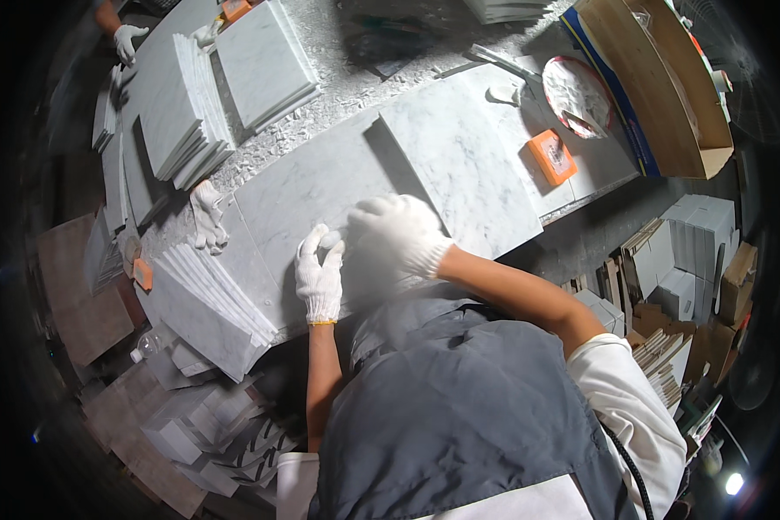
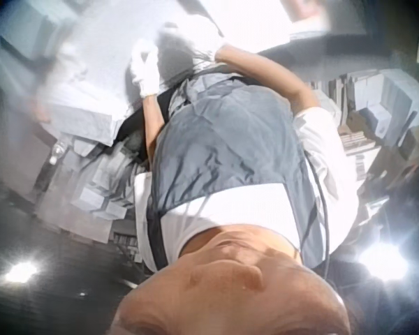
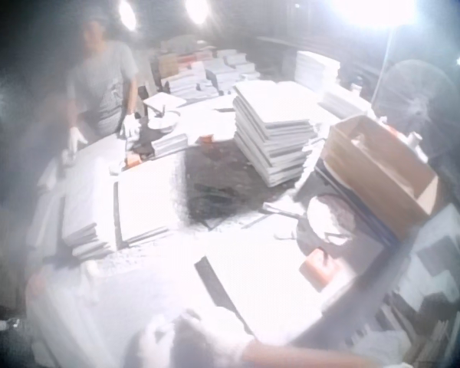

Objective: The person repeatedly scrapes and smooths the edges of rectangular stone tiles using a metal scraper and an orange block. They handle each tile one at a time, scraping edges and wiping surfaces, then place finished tiles into a stack on the table.

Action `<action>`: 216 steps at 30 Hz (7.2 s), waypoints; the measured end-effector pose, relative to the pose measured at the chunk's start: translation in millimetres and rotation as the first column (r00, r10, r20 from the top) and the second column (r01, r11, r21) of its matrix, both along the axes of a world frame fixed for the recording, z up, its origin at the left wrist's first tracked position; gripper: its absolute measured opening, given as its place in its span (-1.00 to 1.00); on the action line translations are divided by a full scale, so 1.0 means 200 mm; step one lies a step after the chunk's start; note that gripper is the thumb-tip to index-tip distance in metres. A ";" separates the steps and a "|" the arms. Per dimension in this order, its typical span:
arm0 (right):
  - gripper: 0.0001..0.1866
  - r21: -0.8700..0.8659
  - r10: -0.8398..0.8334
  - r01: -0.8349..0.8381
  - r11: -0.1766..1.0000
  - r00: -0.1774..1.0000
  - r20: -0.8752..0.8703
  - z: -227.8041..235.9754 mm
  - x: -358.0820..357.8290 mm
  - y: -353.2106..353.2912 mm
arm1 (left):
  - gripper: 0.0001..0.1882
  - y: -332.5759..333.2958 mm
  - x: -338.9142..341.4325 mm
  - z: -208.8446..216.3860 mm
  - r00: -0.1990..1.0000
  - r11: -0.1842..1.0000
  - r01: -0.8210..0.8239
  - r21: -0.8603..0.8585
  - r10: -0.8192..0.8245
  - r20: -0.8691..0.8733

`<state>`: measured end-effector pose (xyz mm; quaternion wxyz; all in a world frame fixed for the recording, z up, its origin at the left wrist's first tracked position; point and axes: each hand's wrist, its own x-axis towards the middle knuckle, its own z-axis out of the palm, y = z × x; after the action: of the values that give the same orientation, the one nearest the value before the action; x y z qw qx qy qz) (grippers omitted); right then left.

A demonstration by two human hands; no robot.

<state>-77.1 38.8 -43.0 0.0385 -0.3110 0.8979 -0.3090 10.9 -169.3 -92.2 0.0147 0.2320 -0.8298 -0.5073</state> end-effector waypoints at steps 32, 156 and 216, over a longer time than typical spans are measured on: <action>-0.26 0.243 -0.095 0.140 0.960 0.978 -0.188 -0.14 -0.49 0.50 | -0.40 -0.20 -0.14 -0.10 0.930 0.937 -0.350 -0.011 0.346 -0.121; -0.63 -0.378 -0.152 0.653 0.656 0.606 0.781 -0.32 -1.80 -0.07 | -0.35 0.24 -0.39 0.49 0.993 0.903 0.110 0.416 -0.078 -0.093; -0.41 0.432 -0.045 0.063 0.900 0.998 -0.051 -0.05 0.01 0.56 | -0.52 0.38 -0.11 0.72 0.849 0.838 0.528 0.139 -0.526 -0.053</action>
<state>-75.5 151.2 -52.7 0.0804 -0.2756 0.9530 -0.0963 -10.5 -92.8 52.5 -0.1373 -0.0081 -0.8214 -0.5535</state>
